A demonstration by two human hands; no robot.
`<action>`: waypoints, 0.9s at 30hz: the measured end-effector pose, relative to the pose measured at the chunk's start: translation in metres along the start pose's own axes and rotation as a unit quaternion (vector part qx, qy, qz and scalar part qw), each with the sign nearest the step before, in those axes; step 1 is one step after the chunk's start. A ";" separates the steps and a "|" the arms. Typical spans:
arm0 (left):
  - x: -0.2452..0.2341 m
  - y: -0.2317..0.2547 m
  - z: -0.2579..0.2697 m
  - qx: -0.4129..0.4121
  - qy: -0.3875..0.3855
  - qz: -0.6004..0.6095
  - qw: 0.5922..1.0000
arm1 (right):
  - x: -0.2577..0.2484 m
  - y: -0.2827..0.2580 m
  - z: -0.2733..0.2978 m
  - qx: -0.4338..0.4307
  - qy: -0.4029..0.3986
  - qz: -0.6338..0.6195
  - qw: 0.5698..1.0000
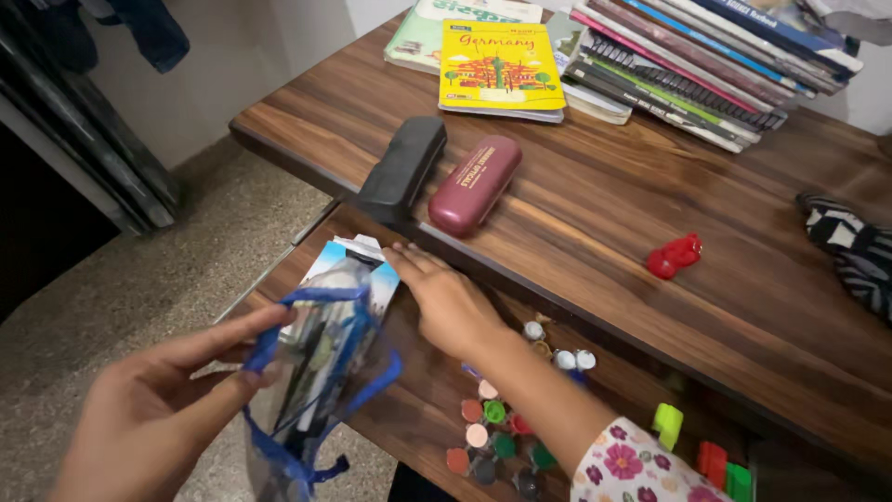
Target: The person wipes a wooden desk with a striped cloth, then places various stationery items including a pencil sharpener, eraser, and tweezers into a blue mesh pouch. They also place a box of colored pencils and several paint pots into the pouch before zipping it closed.
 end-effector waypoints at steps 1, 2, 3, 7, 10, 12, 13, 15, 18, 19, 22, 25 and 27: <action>0.003 0.004 0.000 -0.006 -0.002 0.004 1.000 | -0.001 0.000 -0.001 0.005 -0.008 0.002 1.000; 0.004 0.009 0.000 -0.008 0.003 -0.003 1.000 | -0.002 -0.001 -0.002 0.010 -0.015 0.003 1.000; 0.005 0.014 0.000 -0.009 0.007 -0.010 1.000 | -0.003 0.002 0.000 0.047 -0.021 -0.011 0.999; 0.008 0.026 -0.004 -0.027 0.012 -0.048 0.998 | -0.008 -0.005 0.004 0.035 0.004 0.051 0.998; 0.010 0.042 -0.005 0.041 0.040 -0.046 0.997 | -0.006 -0.009 0.006 0.007 0.026 0.096 0.995; 0.012 0.043 -0.009 0.037 0.057 -0.031 0.997 | -0.003 -0.009 0.008 0.003 0.034 0.129 0.991; 0.013 0.043 -0.010 0.035 0.066 -0.024 0.997 | 0.000 -0.012 0.008 -0.007 0.039 0.161 0.986; 0.017 0.046 -0.011 0.056 0.054 -0.009 0.997 | 0.003 -0.019 0.011 -0.024 0.035 0.215 0.976; 0.022 0.035 -0.014 0.013 0.045 -0.005 0.999 | 0.009 -0.025 0.020 -0.024 -0.004 0.266 0.964; 0.023 0.029 -0.015 -0.012 0.044 -0.007 0.999 | 0.010 -0.026 0.022 -0.013 -0.019 0.273 0.962; 0.028 0.035 -0.015 0.061 0.023 0.017 0.998 | 0.006 -0.027 0.028 -0.003 -0.044 0.272 0.961; 0.030 0.037 -0.014 0.084 0.008 0.012 0.996 | -0.004 -0.030 0.030 -0.030 -0.066 0.257 0.964; 0.031 0.040 -0.012 0.074 0.011 -0.007 0.997 | -0.013 -0.035 0.033 -0.048 -0.064 0.244 0.967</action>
Point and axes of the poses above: each hand's wrist, its own z-axis away from the middle knuckle, its own x-axis out of the palm, y = z × x, the point moved 9 cm from there along -z, towards the middle knuckle, and after that the axes turned 12 degrees about -z, right-handed, at the moved point
